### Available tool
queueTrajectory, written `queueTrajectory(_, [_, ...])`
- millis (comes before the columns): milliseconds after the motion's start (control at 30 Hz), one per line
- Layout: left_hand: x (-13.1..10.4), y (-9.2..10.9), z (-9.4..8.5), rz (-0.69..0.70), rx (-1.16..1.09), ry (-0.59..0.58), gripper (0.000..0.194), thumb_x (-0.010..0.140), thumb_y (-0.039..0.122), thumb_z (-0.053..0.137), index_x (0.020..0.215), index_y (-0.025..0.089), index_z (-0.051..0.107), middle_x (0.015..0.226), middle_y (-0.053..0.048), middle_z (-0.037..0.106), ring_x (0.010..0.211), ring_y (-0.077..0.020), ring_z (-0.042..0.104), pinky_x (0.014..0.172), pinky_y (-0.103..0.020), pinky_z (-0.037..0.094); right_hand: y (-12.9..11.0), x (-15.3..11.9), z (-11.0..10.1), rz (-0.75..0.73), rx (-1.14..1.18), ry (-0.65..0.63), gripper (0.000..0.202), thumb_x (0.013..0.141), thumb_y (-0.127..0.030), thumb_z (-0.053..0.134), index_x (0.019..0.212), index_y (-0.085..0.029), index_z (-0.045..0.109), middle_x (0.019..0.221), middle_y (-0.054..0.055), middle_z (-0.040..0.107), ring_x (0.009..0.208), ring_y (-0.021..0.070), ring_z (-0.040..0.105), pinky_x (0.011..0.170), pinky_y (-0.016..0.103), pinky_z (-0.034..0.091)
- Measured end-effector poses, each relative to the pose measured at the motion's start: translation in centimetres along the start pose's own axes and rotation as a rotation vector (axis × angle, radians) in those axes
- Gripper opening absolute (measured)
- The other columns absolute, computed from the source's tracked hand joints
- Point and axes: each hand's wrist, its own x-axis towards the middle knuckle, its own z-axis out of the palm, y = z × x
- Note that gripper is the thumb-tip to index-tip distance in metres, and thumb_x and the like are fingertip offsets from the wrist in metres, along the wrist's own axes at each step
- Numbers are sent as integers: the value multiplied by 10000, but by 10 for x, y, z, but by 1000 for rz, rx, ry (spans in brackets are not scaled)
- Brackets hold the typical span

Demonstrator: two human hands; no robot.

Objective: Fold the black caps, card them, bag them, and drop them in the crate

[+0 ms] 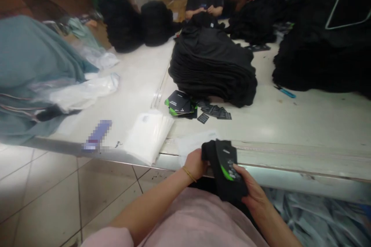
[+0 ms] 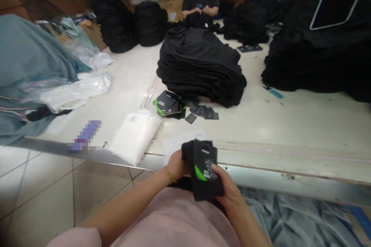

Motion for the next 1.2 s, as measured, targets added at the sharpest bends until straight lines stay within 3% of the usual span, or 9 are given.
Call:
queueTrajectory(100, [-21,-11,-5,135,-52,-135,250,755,73,451,892,199,618,1095,-56,624,1046,-194,557,927,-333,449,-15,5,-23,-118,148,109,197,678,-368,584,797,-238,672,853,31,717,764,200,647,685,322,515])
queueTrajectory(167, [-27,-15,-12,207,-52,-190,280,754,48,425,844,201,641,1263,-49,531,1209,-214,441,1024,-379,370,-19,3,-29,-163,147,76,254,698,-430,549,862,-278,670,972,15,701,832,194,640,712,317,507])
queueTrajectory(233, [-24,-15,-17,205,-78,-205,414,722,9,409,1010,215,622,1365,-43,429,1294,-221,334,1068,-416,313,-16,-1,-28,-129,54,10,283,680,-460,566,853,-266,675,950,33,705,847,219,637,745,340,498])
queueTrajectory(300, [-15,-15,-22,175,-157,-194,624,696,1,426,1283,211,430,1410,-69,361,1308,-211,311,1080,-423,295,-11,-2,-23,-66,-88,-89,291,645,-417,631,851,-217,674,859,54,712,805,235,641,749,351,490])
queueTrajectory(400, [2,-13,-28,121,-191,-202,790,702,54,489,1411,151,154,1433,-140,294,1303,-227,317,1073,-431,299,-8,2,-20,-32,-326,-241,356,622,-328,691,928,-150,651,816,59,705,716,203,635,680,309,477])
queueTrajectory(600, [9,2,-35,375,273,-410,885,683,68,539,1417,148,53,1498,-119,53,1374,-246,4,1105,-467,145,-24,12,-18,-24,-580,-225,245,600,-252,672,815,-138,645,726,22,687,629,160,595,611,271,443])
queueTrajectory(867, [-1,6,-41,493,451,-484,704,826,124,411,1419,241,49,1502,-66,95,1373,-240,62,1086,-443,178,-30,4,-12,-117,-499,-299,542,588,-237,687,1119,-219,579,937,7,687,797,186,620,733,314,468])
queueTrajectory(1033, [-15,19,-14,518,390,-374,652,850,84,358,1416,278,100,1487,-57,176,1371,-250,80,1084,-479,192,-13,19,-14,-201,-321,-70,417,578,-279,696,975,-175,628,898,51,698,843,243,637,813,394,474])
queueTrajectory(1200, [-35,52,38,456,260,-162,666,842,92,375,1409,338,125,1498,-70,107,1364,-314,79,1041,-575,217,16,26,-1,-318,-295,49,293,695,-429,614,976,-347,633,1200,15,589,1144,263,492,936,535,389])
